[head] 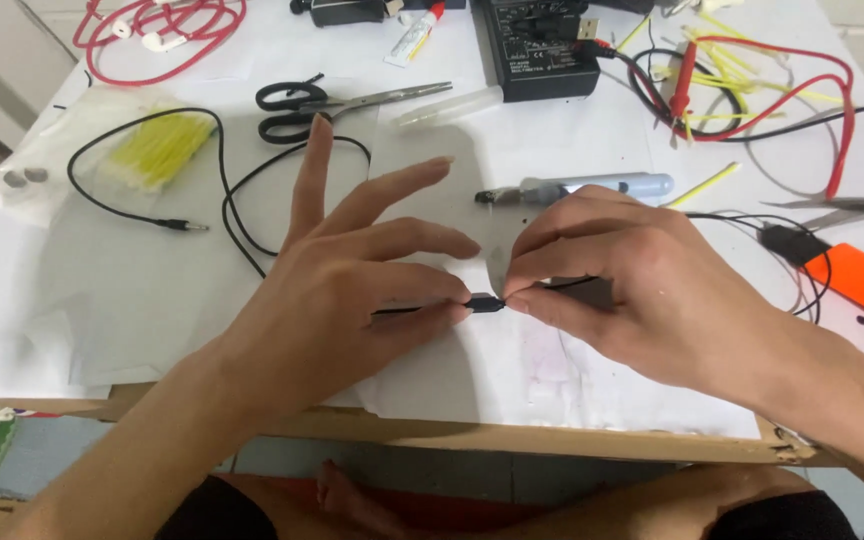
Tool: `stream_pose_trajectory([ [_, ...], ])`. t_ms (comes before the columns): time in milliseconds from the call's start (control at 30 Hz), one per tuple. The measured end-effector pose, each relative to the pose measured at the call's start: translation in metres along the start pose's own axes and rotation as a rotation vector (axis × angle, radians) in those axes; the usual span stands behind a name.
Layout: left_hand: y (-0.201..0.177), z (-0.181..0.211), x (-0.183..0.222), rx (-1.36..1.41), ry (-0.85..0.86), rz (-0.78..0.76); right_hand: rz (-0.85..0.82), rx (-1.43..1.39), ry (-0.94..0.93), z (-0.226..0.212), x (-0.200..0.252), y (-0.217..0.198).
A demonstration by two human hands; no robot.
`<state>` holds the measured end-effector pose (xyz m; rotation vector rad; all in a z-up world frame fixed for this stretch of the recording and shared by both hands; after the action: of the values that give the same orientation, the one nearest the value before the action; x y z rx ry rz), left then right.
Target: Assembling and connecting small electronic components and wires on a workbench using various tools.
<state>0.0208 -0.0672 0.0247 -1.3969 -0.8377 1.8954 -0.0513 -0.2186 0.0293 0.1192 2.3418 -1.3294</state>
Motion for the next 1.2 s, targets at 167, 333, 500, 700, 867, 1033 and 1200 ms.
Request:
stream_pose_trajectory([
  [167, 0.0, 0.0, 0.0, 0.001, -0.007, 0.006, -0.019, 0.007, 0.023, -0.001, 0.0, -0.001],
  [333, -0.001, 0.004, -0.001, -0.005, 0.019, 0.018, -0.071, 0.164, -0.029, -0.006, 0.007, -0.011],
  [500, -0.002, 0.013, -0.01, -0.053, 0.1, -0.058, -0.032, 0.361, -0.241, -0.019, 0.017, -0.018],
  [700, 0.004, 0.014, -0.009, -0.093, 0.079, -0.101, -0.11, 0.307, -0.316, -0.012, 0.015, -0.009],
  [867, 0.007, 0.007, -0.012, -0.003, -0.089, -0.134, -0.083, 0.334, -0.301, -0.01, 0.015, -0.01],
  [1033, 0.01, 0.001, -0.011, 0.087, -0.229, -0.106, -0.002, 0.317, -0.347, -0.015, 0.027, -0.014],
  [1200, 0.012, -0.004, -0.011, 0.122, -0.286, -0.15, 0.014, 0.467, -0.364, -0.02, 0.036, -0.006],
])
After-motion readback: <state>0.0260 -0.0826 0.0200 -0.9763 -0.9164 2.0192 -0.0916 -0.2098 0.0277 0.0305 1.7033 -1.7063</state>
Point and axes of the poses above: each hand's wrist, its own x-axis away from the middle knuckle, its own y-axis out of the palm, z = x × y, the point moved 6 cm from there along -x, towards the middle knuckle, and after that the axes turned 4 degrees about z, right-handed, at the moved point
